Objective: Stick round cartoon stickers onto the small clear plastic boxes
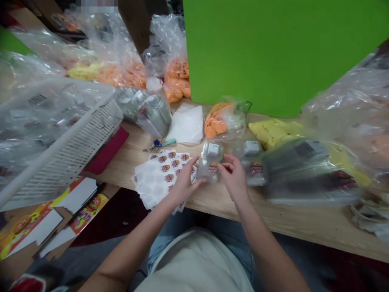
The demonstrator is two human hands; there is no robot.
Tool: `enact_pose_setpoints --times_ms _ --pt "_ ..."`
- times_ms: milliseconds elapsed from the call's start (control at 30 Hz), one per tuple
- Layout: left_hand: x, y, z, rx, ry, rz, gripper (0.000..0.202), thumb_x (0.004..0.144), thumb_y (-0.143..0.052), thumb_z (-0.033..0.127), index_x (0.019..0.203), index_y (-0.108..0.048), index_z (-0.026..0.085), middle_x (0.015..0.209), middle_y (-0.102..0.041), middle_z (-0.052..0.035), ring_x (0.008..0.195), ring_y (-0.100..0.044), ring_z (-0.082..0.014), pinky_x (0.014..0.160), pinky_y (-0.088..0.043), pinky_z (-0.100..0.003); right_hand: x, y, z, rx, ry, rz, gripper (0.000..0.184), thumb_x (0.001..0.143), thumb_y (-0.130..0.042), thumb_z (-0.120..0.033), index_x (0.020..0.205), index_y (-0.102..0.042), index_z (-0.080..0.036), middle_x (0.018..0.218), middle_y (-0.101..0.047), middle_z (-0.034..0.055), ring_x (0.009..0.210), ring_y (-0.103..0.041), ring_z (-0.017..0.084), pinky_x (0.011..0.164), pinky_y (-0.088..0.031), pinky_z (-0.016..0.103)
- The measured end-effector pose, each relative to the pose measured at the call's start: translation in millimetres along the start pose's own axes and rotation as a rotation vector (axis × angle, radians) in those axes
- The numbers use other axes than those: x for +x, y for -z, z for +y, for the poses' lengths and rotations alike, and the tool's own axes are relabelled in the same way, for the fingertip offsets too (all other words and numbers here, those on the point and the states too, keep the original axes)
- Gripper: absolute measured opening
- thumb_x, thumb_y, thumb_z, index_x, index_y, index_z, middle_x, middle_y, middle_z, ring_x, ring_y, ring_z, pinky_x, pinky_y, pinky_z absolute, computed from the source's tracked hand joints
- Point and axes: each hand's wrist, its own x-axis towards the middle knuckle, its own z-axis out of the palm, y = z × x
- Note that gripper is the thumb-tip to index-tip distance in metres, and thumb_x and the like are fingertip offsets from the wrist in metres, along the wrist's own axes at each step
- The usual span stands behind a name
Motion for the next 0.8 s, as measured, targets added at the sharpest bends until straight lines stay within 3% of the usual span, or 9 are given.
enact_pose_setpoints --times_ms 67,200,533,700,800 --pt "11 -9.3 -13 0.019 -0.106 -0.074 0.074 0.072 -0.063 0.02 0.136 -0.026 0.02 0.139 -0.036 -0.0133 0.128 -0.034 -0.0253 0.106 -0.027 -0.043 8 -3 6 0.045 -0.051 -0.026 0.049 0.066 -0.066 -0.035 0.108 -0.049 -0.016 0.07 -0.061 -0.001 0.064 -0.058 0.014 0.061 -0.046 0.027" --pt "16 -19.6 -29 -0.003 -0.104 -0.087 0.078 0.074 -0.061 0.019 0.139 -0.018 0.021 0.138 -0.038 -0.0129 0.126 -0.037 -0.0246 0.105 -0.03 -0.043 12 -12 17 0.062 -0.054 -0.054 0.048 0.065 -0.067 -0.034 0.106 -0.049 -0.017 0.069 -0.061 -0.0015 0.065 -0.059 0.014 0.064 -0.046 0.027" --pt "9 -21.3 -31 0.084 -0.137 -0.061 0.071 0.077 -0.059 0.022 0.137 -0.022 0.019 0.138 -0.037 -0.0135 0.127 -0.036 -0.0241 0.105 -0.032 -0.042 9 -15 28 -0.083 0.028 0.032 0.044 0.069 -0.063 -0.036 0.106 -0.05 -0.017 0.07 -0.062 0.001 0.065 -0.061 0.017 0.063 -0.047 0.03" --pt "10 -18.1 -30 0.127 -0.222 -0.128 0.045 0.081 -0.052 0.02 0.125 -0.04 0.019 0.139 -0.034 -0.0133 0.131 -0.03 -0.0223 0.106 -0.03 -0.041 6 -19 29 -0.221 0.105 0.048 0.041 0.073 -0.058 -0.033 0.109 -0.05 -0.016 0.071 -0.063 0.002 0.066 -0.06 0.017 0.066 -0.048 0.032" --pt "11 -16.4 -29 0.18 -0.232 -0.173 0.035 0.083 -0.049 0.021 0.119 -0.047 0.019 0.141 -0.031 -0.0123 0.132 -0.028 -0.0223 0.106 -0.031 -0.041 2 -18 29 -0.438 0.215 0.075 0.041 0.078 -0.053 -0.033 0.114 -0.049 -0.016 0.074 -0.063 0.0035 0.07 -0.059 0.019 0.07 -0.048 0.036"
